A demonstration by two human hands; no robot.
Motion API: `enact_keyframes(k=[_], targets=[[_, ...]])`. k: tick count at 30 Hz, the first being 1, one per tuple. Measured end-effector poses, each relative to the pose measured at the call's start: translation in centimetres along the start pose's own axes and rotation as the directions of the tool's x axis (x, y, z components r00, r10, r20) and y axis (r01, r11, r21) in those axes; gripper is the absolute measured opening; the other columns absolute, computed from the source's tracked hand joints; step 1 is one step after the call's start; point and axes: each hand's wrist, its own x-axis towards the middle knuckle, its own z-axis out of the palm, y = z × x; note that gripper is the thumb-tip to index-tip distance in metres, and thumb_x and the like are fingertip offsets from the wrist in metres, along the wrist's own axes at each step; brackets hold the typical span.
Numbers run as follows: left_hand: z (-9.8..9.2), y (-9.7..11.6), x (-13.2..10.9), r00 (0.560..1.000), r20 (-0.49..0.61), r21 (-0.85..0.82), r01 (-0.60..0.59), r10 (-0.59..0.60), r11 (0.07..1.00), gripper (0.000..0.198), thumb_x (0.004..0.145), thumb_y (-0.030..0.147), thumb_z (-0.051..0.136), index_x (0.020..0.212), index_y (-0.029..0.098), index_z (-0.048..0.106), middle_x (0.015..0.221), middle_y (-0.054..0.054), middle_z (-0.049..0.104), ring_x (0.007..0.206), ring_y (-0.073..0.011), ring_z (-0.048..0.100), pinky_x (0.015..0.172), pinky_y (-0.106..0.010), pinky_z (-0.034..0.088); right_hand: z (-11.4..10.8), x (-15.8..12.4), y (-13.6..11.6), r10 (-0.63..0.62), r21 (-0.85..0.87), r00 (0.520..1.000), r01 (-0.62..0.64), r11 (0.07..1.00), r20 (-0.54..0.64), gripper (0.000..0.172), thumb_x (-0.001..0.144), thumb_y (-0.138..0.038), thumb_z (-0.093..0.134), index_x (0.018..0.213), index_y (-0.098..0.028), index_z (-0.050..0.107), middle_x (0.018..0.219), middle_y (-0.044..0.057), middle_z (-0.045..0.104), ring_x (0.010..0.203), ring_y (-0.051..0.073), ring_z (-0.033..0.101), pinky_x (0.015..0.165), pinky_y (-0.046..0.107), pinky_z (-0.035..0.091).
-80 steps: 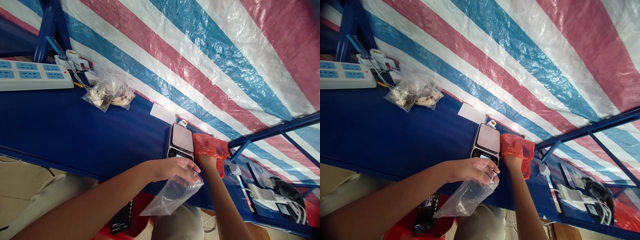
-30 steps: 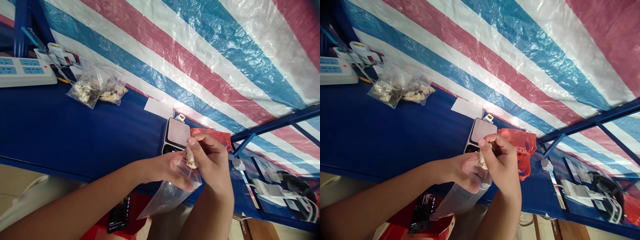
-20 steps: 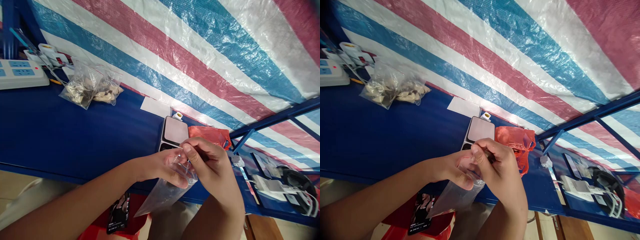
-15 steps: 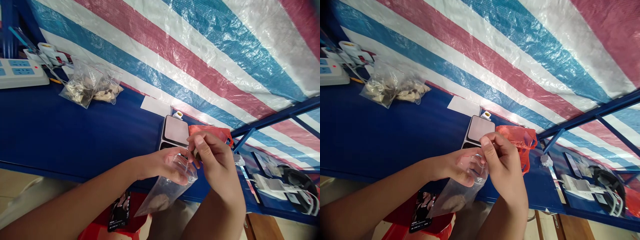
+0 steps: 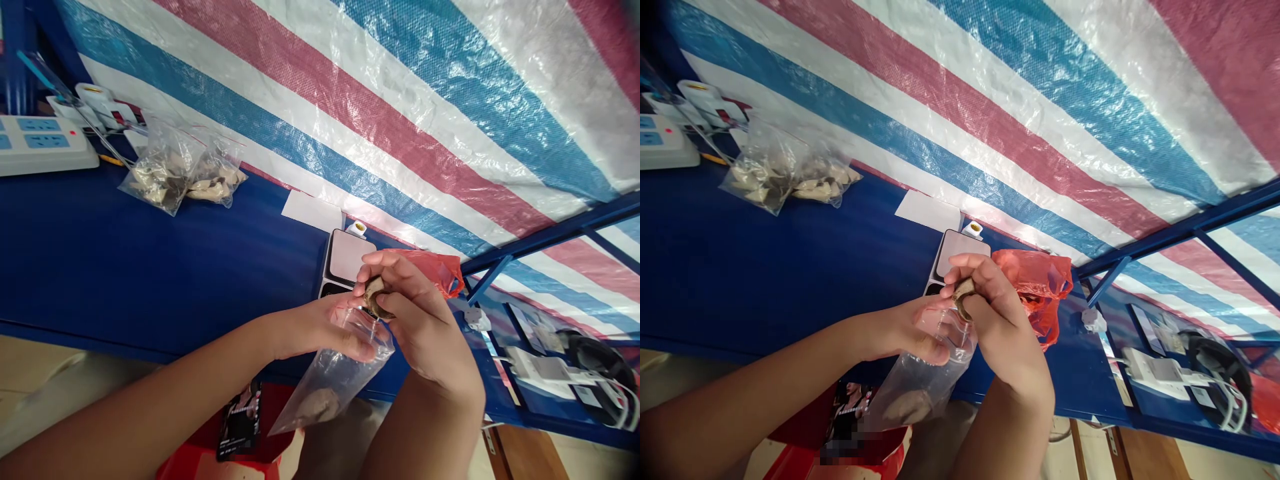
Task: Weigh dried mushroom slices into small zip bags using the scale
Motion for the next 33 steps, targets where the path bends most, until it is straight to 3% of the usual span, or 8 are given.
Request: enact_keyframes(k=[6, 11, 16, 22, 28, 33], targets=[[-0.1, 0.1, -0.1, 1.0, 0.008, 0.037, -0.002, 0.002, 0.999, 0.05, 0.069, 0.04, 0.093, 0.109, 0.018, 0.071, 0.111, -0.007, 0.069, 0.105, -0.021, 0.065, 0.098, -0.038, 0.049, -0.4, -0.4, -0.4, -0.005, -0.038, 0.999, 0.007, 0.999, 0.051, 0.044, 0.09, -0.009, 0.049, 0.125, -0.029, 0.068, 0.12, 0.005, 0.072, 0.113, 0.02, 0.068, 0.085, 0.03, 0.056], [-0.1, 0.1, 0.1, 0.998, 0.022, 0.067, -0.068, 0.067, 0.995, 0.048, 0.072, 0.036, 0.091, 0.11, 0.021, 0.069, 0.104, -0.003, 0.068, 0.101, -0.0188, 0.064, 0.095, -0.036, 0.048, -0.6, -0.9, -0.6, -0.007, -0.084, 0.985, 0.022, 0.996, 0.171, 0.053, 0.091, -0.005, 0.043, 0.133, -0.031, 0.065, 0.123, 0.004, 0.073, 0.106, 0.018, 0.072, 0.079, 0.029, 0.058], [0.0, 0.2, 0.1, 0.997, 0.049, 0.071, -0.065, 0.062, 0.995, 0.042, 0.073, 0.038, 0.09, 0.105, 0.019, 0.07, 0.103, -0.004, 0.066, 0.099, -0.0171, 0.061, 0.09, -0.033, 0.047, -0.9, -1.4, -0.5, -0.014, -0.029, 0.964, 0.023, 0.999, 0.264, 0.061, 0.095, -0.002, 0.043, 0.144, -0.033, 0.058, 0.145, 0.003, 0.067, 0.135, 0.022, 0.064, 0.112, 0.041, 0.054], [0.0, -0.1, 0.0, 0.998, 0.04, 0.013, -0.041, 0.04, 0.999, 0.043, 0.072, 0.032, 0.092, 0.107, 0.019, 0.069, 0.101, -0.003, 0.065, 0.099, -0.0167, 0.062, 0.092, -0.033, 0.048, -0.1, -1.2, -1.0, -0.068, -0.025, 0.975, 0.075, 0.997, 0.212, 0.046, 0.102, -0.007, 0.045, 0.137, -0.03, 0.062, 0.127, 0.005, 0.073, 0.118, 0.02, 0.072, 0.104, 0.038, 0.06], [-0.1, 0.1, -0.1, 0.999, 0.03, -0.015, -0.026, 0.027, 1.0, 0.056, 0.073, 0.033, 0.091, 0.122, 0.022, 0.065, 0.113, -0.006, 0.067, 0.106, -0.0201, 0.064, 0.097, -0.037, 0.047, -0.4, -1.7, -1.7, -0.122, -0.104, 0.992, 0.125, 0.987, 0.038, 0.023, 0.108, -0.023, 0.055, 0.124, -0.03, 0.069, 0.117, 0.004, 0.074, 0.11, 0.019, 0.073, 0.097, 0.033, 0.061], [-0.3, -0.1, 0.0, 0.999, -0.027, -0.139, -0.04, 0.037, 0.99, 0.059, 0.069, 0.037, 0.092, 0.118, 0.02, 0.065, 0.112, -0.008, 0.067, 0.103, -0.0221, 0.065, 0.093, -0.036, 0.048, -0.7, -2.4, -2.7, -0.102, -0.301, 0.987, 0.134, 0.944, 0.121, 0.013, 0.102, -0.03, 0.069, 0.114, -0.032, 0.075, 0.106, 0.001, 0.076, 0.101, 0.015, 0.072, 0.087, 0.023, 0.059]])
